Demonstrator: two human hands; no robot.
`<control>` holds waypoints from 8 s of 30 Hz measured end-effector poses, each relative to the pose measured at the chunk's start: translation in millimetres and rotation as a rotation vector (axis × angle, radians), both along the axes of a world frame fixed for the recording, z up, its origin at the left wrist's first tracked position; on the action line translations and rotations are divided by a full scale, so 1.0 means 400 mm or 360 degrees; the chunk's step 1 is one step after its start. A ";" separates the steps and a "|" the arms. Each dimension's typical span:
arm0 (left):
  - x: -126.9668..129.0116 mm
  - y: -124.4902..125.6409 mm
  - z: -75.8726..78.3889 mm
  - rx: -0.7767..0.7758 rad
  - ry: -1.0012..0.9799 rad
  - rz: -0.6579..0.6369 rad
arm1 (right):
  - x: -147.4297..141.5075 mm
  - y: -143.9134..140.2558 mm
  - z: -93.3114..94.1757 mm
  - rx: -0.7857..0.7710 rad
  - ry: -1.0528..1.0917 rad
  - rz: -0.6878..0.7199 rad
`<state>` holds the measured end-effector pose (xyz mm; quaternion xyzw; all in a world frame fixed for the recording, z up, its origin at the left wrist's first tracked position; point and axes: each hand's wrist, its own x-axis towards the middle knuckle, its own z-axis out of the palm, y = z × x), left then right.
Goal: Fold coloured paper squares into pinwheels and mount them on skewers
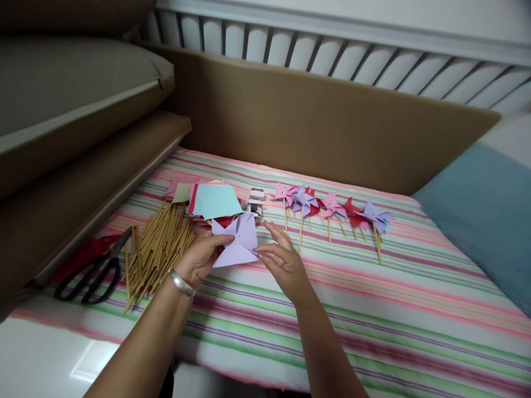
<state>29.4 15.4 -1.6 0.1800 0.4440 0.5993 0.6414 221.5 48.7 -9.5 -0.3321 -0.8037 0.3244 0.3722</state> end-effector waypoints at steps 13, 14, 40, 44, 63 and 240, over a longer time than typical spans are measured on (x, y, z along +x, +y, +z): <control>0.040 -0.127 0.083 0.0097 0.0171 0.0092 | -0.016 -0.113 0.087 -0.0062 0.0088 0.0116; 0.049 -0.147 0.098 0.0101 0.0190 0.0113 | -0.018 -0.132 0.100 -0.0093 0.0133 0.0080; 0.198 -0.452 0.319 0.0405 -0.0161 -0.0221 | 0.056 -0.459 0.372 -0.0023 0.0447 -0.0273; 0.205 -0.470 0.335 0.0498 -0.0137 -0.0298 | 0.069 -0.471 0.382 0.0013 0.0423 -0.0303; 0.230 -0.515 0.381 0.0455 0.0407 -0.0247 | 0.141 -0.514 0.388 -0.0422 0.0758 -0.0100; 0.239 -0.602 0.234 0.0240 0.0172 -0.0022 | 0.090 -0.582 0.283 0.0239 -0.0196 -0.0406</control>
